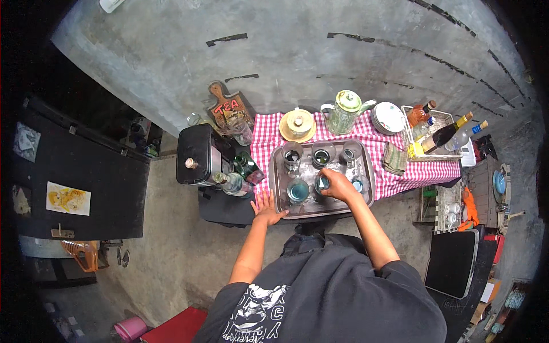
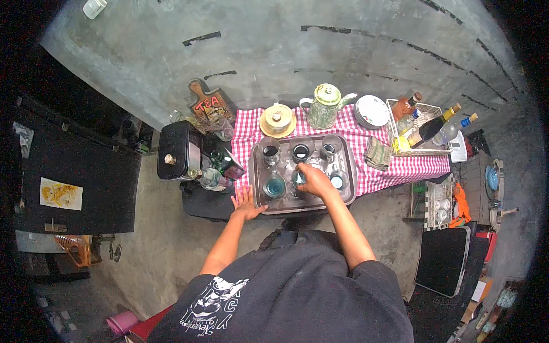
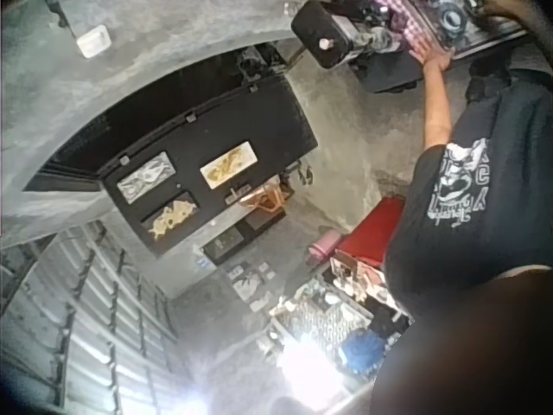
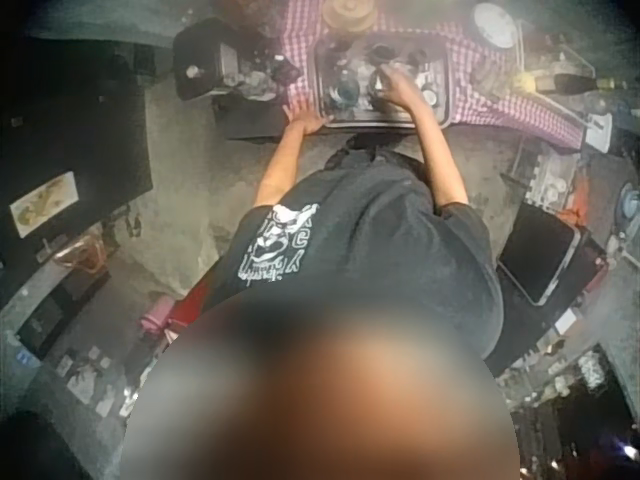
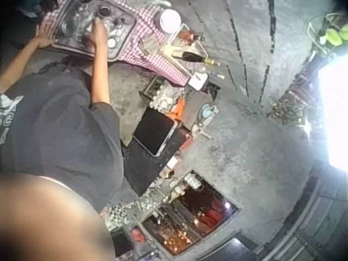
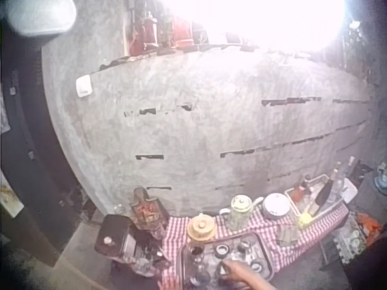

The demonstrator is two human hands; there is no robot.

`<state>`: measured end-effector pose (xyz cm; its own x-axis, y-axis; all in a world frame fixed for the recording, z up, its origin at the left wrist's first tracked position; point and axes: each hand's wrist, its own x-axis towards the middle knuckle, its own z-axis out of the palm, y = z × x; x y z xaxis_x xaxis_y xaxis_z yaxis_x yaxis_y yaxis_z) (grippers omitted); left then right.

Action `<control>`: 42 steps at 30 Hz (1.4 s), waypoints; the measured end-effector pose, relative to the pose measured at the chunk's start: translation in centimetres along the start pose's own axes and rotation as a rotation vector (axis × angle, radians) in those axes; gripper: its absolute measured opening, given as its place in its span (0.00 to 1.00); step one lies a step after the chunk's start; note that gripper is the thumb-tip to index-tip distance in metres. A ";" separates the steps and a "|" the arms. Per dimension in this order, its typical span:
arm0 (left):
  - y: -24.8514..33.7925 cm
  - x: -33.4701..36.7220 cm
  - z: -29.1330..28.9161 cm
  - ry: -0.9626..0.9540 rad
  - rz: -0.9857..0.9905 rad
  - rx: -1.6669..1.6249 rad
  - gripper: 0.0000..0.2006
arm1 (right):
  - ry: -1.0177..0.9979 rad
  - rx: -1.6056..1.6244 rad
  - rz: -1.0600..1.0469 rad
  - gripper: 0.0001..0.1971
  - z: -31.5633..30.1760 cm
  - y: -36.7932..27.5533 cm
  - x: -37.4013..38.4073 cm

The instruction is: The recorder pours a liquid from a green bottle into multiple glasses on a tray.

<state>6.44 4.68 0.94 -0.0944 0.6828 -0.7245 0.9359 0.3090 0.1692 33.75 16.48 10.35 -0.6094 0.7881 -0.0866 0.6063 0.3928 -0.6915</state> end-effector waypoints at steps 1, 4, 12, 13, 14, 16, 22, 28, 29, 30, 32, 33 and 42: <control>0.1 0.1 0.0 0.005 0.001 0.011 0.60 | 0.001 -0.009 0.005 0.29 -0.1 0.0 0.0; 0.0 0.1 0.0 -0.004 -0.006 0.009 0.60 | 0.003 -0.015 0.029 0.28 0.0 -0.3 -0.1; 0.3 -0.3 -0.4 -0.012 -0.010 0.017 0.60 | 0.014 -0.003 -0.018 0.29 -0.1 -0.2 -0.2; 0.3 -0.3 -0.4 -0.009 -0.016 0.026 0.60 | 0.016 -0.005 -0.018 0.29 0.0 -0.1 -0.1; 0.3 -0.3 -0.4 -0.008 -0.014 0.026 0.60 | 0.017 -0.012 -0.023 0.29 0.0 0.1 -0.1; 0.3 -0.3 -0.3 -0.012 -0.012 0.016 0.60 | 0.019 -0.021 -0.028 0.29 0.0 0.2 -0.1; 0.3 -0.2 -0.3 -0.018 -0.020 0.025 0.60 | -0.003 -0.031 -0.019 0.28 -0.5 -0.2 -0.1; 0.1 0.0 0.0 -0.007 -0.022 0.020 0.60 | -0.007 -0.044 -0.018 0.28 -0.9 -0.5 -0.1; 0.1 0.1 0.1 -0.008 -0.020 0.024 0.60 | -0.006 -0.043 -0.025 0.28 -1.0 -0.5 -0.1; 0.1 0.1 0.1 -0.006 -0.019 0.022 0.60 | -0.005 -0.043 -0.032 0.28 -1.0 -0.5 -0.1; 0.1 0.1 0.1 -0.005 -0.017 0.023 0.60 | 0.002 -0.040 -0.031 0.28 -1.0 -0.3 0.0; 0.1 0.2 0.0 -0.006 -0.013 0.020 0.60 | 0.007 -0.040 -0.032 0.28 -0.9 -0.3 0.0; 0.0 0.1 0.2 -0.004 -0.007 0.004 0.60 | -0.015 -0.035 -0.050 0.28 -1.1 -0.2 0.2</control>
<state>6.44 4.63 0.74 -0.0999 0.6777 -0.7285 0.9366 0.3111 0.1610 34.14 17.08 11.26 -0.6468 0.7601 -0.0634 0.5921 0.4480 -0.6698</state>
